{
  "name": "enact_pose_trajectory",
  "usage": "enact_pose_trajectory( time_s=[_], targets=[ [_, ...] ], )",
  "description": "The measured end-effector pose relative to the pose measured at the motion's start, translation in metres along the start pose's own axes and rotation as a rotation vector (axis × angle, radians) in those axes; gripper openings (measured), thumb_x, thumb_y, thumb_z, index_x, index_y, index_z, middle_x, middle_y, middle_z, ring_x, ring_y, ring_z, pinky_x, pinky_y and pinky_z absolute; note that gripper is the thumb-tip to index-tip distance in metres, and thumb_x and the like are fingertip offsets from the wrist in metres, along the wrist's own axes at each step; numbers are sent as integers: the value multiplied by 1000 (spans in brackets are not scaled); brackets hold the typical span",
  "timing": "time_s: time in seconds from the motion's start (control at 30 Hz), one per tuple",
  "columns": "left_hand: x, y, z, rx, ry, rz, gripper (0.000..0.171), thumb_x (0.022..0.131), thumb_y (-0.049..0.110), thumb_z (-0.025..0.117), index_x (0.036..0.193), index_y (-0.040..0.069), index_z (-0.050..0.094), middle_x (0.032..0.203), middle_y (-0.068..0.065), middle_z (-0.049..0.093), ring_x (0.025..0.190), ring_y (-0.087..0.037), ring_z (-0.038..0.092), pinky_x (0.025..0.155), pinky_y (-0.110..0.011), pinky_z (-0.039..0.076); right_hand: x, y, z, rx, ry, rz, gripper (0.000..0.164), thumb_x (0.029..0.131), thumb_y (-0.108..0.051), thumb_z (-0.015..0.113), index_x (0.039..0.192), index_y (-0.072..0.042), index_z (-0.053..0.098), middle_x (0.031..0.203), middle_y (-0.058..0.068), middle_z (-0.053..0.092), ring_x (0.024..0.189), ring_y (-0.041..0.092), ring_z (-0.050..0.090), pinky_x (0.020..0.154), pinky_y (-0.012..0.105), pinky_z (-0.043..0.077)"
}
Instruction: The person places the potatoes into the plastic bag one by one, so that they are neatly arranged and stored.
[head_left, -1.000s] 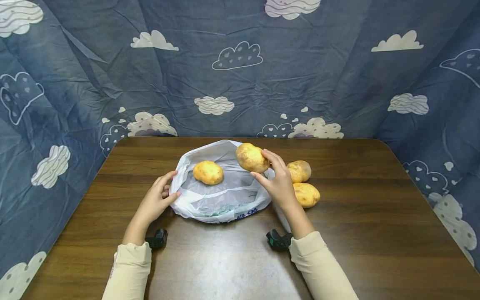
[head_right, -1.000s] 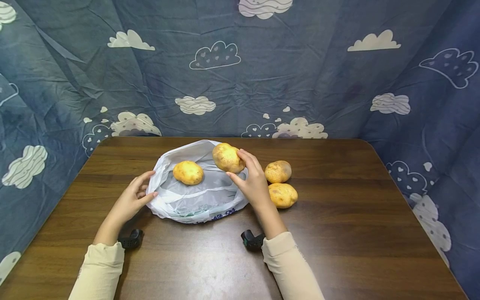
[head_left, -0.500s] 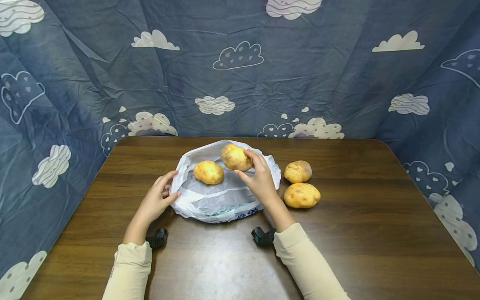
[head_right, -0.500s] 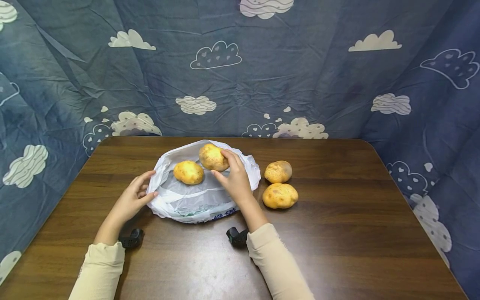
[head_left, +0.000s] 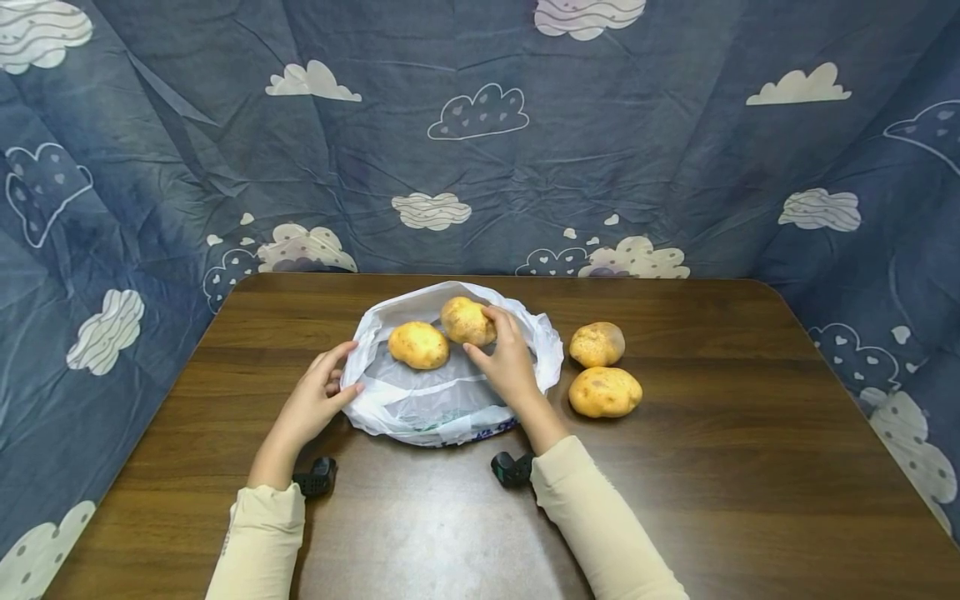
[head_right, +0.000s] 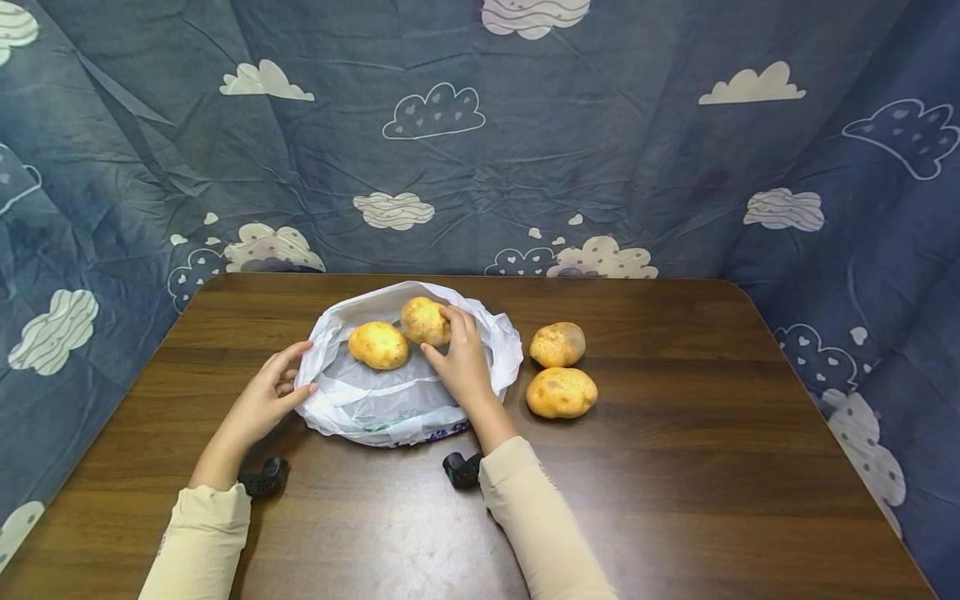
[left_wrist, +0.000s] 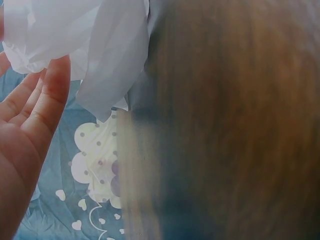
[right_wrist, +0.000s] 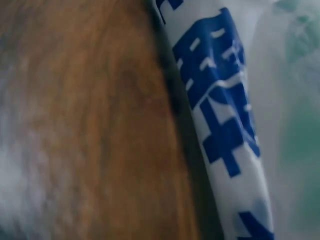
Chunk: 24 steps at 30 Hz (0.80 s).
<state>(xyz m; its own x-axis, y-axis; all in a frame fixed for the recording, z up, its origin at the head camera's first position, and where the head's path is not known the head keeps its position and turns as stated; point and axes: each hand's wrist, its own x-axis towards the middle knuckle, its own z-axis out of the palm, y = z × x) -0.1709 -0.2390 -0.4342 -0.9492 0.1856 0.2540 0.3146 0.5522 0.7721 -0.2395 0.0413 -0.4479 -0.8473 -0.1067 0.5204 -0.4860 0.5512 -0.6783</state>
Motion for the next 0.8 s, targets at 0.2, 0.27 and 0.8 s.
enact_pose_trajectory(
  time_s=[0.2,0.27,0.8],
  targets=[
    [-2,19,-3,-7,6,3,57,81,-5,62,132,-2,38,116,-25,43,93,-38,53,78,-46,47,-1,4,5,12,-8,74,57,72,-10,75,120,1,46,121,15,46,113,25,44,97,34,35],
    [-3,29,-4,-7,7,6,56,80,-7,62,130,-5,37,115,-27,42,92,-40,53,78,-48,47,-2,6,5,19,-17,95,57,71,-10,76,120,0,46,121,14,46,112,25,44,96,35,35],
    [-4,34,-4,-5,1,7,56,80,-7,62,130,-7,37,117,-29,41,91,-42,53,78,-49,46,-3,9,7,25,-111,185,58,75,-14,74,123,0,44,119,17,46,112,28,44,95,39,35]
  ],
)
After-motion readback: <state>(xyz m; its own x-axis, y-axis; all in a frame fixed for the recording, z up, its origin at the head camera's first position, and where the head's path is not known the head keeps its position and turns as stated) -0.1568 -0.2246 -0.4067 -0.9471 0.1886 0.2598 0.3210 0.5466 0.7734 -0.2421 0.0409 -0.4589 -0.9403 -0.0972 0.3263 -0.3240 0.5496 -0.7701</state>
